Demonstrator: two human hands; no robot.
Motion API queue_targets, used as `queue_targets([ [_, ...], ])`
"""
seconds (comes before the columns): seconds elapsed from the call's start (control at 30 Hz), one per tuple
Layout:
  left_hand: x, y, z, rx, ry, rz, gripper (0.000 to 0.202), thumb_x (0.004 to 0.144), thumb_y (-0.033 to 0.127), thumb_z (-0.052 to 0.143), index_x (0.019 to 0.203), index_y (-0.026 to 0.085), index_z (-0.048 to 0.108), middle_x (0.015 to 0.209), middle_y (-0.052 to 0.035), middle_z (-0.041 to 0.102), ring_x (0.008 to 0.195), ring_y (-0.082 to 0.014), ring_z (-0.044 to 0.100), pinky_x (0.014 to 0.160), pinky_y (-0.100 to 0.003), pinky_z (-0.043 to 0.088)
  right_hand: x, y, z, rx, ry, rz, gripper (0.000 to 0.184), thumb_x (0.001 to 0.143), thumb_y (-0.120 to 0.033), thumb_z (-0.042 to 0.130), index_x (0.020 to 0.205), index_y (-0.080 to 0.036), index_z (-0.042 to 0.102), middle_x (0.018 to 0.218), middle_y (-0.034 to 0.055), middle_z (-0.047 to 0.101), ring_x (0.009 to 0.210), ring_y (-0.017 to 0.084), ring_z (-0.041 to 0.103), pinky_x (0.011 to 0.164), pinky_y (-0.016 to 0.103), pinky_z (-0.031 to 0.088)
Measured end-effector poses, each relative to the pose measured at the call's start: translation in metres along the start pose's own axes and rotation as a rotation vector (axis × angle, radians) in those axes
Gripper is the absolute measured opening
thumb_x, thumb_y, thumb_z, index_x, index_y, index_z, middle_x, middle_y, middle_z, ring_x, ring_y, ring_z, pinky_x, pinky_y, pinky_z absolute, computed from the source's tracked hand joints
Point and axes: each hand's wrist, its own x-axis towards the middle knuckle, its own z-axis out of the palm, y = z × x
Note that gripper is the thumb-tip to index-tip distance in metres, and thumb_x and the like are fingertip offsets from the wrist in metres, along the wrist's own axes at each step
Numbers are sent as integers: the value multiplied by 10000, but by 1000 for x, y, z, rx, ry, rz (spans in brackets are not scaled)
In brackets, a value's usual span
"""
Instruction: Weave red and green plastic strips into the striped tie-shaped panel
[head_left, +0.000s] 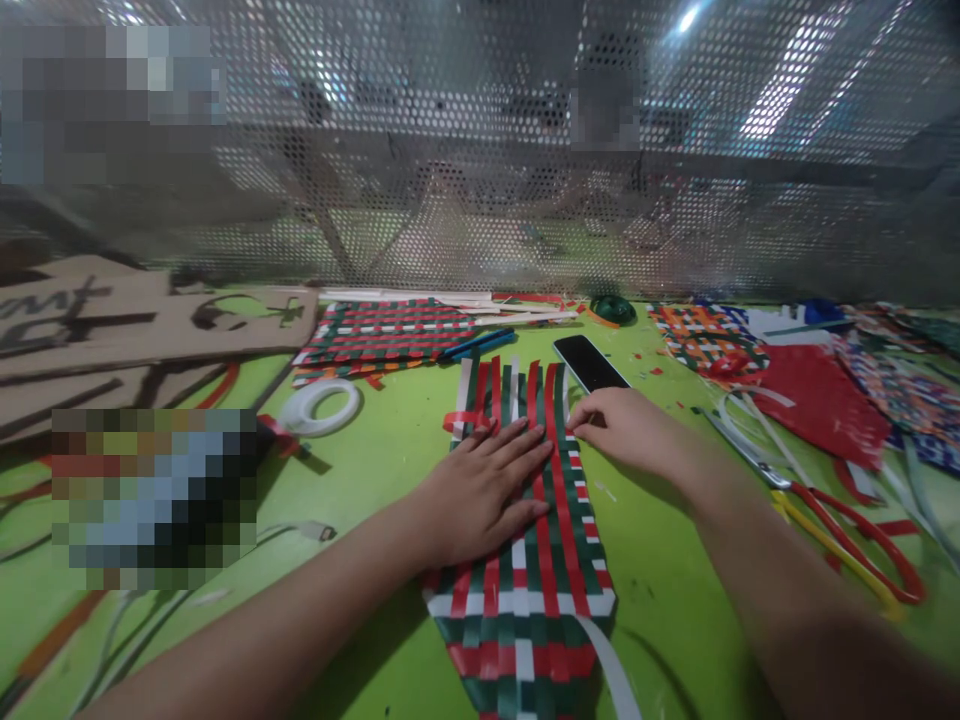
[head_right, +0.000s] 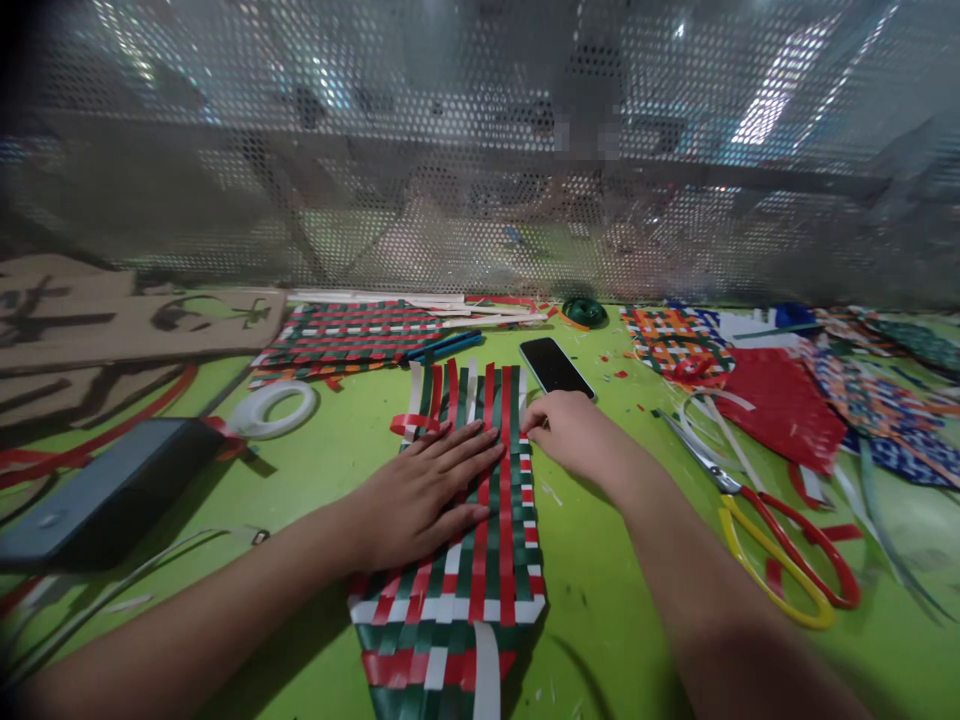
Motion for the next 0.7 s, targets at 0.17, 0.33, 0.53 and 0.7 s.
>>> queue_targets([
  [0.17, 0, 0, -1, 14, -15, 3, 667, 1046, 600, 306, 1632, 290, 226, 1694, -18, 210, 1578, -259, 133, 1279, -484, 135, -17, -15, -2, -91, -45, -44, 255, 875, -100, 619, 893, -273, 805, 970, 84, 752, 834, 234, 652, 712, 303, 445],
  [0.33, 0, 0, -1, 25, -36, 2, 667, 1049, 597, 300, 1634, 290, 212, 1696, -16, 200, 1578, -262, 136, 1274, -487, 145, -20, -22, -3, -118, -62, 45, 249, 877, -68, 592, 850, -229, 780, 921, 95, 741, 744, 206, 632, 656, 285, 410],
  [0.53, 1, -1, 0, 27, -38, -3, 668, 1049, 601, 295, 1634, 289, 211, 1699, -13, 183, 1579, -267, 133, 1274, -518, 138, 3, 5, -1, 225, -112, 143, 61, 897, -268, 696, 911, -226, 738, 848, 50, 758, 658, 167, 656, 577, 260, 477],
  [0.7, 1, 1, -2, 18, -54, -12, 673, 1048, 607, 286, 1633, 283, 220, 1699, -18, 180, 1580, -265, 120, 1275, -509, 146, 12, 11, 4, 337, -93, 283, 137, 839, -213, 765, 865, -189, 633, 722, 31, 711, 560, 143, 652, 531, 246, 516],
])
